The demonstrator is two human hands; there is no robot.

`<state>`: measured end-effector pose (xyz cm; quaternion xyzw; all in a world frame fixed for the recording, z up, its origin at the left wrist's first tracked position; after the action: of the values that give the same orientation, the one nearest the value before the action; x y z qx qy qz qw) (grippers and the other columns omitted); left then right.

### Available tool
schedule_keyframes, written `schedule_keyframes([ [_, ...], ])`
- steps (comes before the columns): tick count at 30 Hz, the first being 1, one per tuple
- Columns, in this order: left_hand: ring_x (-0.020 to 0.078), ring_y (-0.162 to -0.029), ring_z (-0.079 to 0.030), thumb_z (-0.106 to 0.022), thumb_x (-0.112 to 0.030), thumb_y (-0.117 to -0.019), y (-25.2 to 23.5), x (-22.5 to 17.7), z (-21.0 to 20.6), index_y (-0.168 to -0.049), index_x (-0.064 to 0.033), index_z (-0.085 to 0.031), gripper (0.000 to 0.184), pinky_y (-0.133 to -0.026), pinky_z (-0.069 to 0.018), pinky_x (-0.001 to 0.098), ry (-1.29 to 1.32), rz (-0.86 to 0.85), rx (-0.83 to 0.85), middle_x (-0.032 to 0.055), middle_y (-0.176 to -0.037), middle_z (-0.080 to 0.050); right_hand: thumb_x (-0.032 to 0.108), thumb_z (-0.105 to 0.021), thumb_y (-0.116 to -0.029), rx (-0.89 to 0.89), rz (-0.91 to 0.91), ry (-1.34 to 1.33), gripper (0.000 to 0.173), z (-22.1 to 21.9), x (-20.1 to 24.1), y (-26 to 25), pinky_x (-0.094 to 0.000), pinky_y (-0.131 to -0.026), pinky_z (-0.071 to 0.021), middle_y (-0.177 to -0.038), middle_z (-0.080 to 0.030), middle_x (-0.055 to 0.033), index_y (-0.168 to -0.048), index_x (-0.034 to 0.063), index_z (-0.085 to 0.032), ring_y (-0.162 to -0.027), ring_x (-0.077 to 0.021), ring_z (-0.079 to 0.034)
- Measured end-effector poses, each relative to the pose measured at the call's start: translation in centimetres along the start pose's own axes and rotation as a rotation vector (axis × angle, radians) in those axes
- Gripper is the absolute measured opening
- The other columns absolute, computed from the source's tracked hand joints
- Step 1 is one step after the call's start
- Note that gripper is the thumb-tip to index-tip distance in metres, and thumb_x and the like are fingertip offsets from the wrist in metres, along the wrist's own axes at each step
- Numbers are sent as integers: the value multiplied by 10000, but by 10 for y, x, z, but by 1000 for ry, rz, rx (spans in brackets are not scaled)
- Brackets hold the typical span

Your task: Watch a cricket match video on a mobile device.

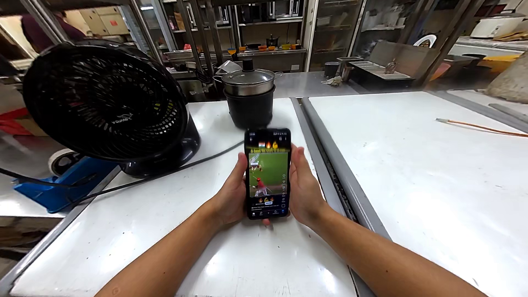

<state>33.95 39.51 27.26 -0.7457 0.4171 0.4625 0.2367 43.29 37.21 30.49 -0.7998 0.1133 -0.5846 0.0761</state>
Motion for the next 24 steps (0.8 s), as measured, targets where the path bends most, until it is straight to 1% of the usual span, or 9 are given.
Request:
schedule_keyframes([
  [5,244,-957,-737,-343,-905,-813,0,-2,-3,-1287,-230,-648,880,-659,-630,411,14,-9,26,105,-1135,-726,655,-159,-1036,-1,1,-2,660,0,0,0,-401,-997,-523,-1368,-587,-2,-1529,266,-362,-1235,-137,-587],
  [7,241,-963,-736,-344,-908,-809,0,-1,-3,-1293,-229,-645,886,-671,-630,412,15,-6,25,101,-1140,-725,657,-161,-1035,-1,-3,-3,662,0,-1,0,-407,-1013,-512,-1388,-575,-2,-1535,270,-357,-1253,-137,-574],
  [8,237,-965,-734,-346,-910,-807,0,-1,-2,-1294,-233,-644,886,-682,-629,413,17,-5,22,97,-1138,-725,658,-159,-1034,-4,-7,-2,661,0,-1,0,-405,-1012,-513,-1388,-575,0,-1535,273,-355,-1253,-135,-574],
  [13,250,-951,-738,-337,-917,-803,0,0,-1,-1294,-235,-637,892,-657,-630,424,13,-1,1,103,-1135,-725,643,-158,-1041,-6,-13,-5,651,-1,0,0,-391,-986,-532,-1372,-582,-6,-1537,265,-345,-1228,-133,-592],
  [15,246,-960,-735,-341,-911,-807,0,-1,-2,-1301,-237,-635,886,-668,-629,420,16,-4,7,101,-1144,-722,638,-162,-1043,-6,-11,-8,648,0,0,0,-392,-983,-535,-1372,-583,-8,-1538,262,-346,-1227,-137,-594],
  [20,241,-960,-735,-341,-911,-807,-1,-1,-2,-1295,-250,-638,874,-670,-631,425,4,-17,19,92,-1139,-724,650,-167,-1038,-8,-10,-6,653,0,-1,0,-393,-997,-525,-1371,-585,-1,-1534,267,-350,-1233,-133,-589],
  [24,248,-963,-735,-346,-905,-814,0,-2,-2,-1291,-244,-641,867,-671,-629,428,9,-13,8,101,-1138,-725,664,-177,-1032,-5,-6,-7,664,0,-1,0,-397,-992,-529,-1356,-594,-6,-1525,261,-365,-1222,-140,-597],
])
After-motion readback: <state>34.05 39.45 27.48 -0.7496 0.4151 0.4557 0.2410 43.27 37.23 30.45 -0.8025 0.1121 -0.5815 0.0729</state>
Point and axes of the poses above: each hand's wrist, its own y-axis away from the middle knuckle, its own z-axis out of the back of the hand, x = y × z, the point moved 9 cm from there along -y, towards the middle knuckle
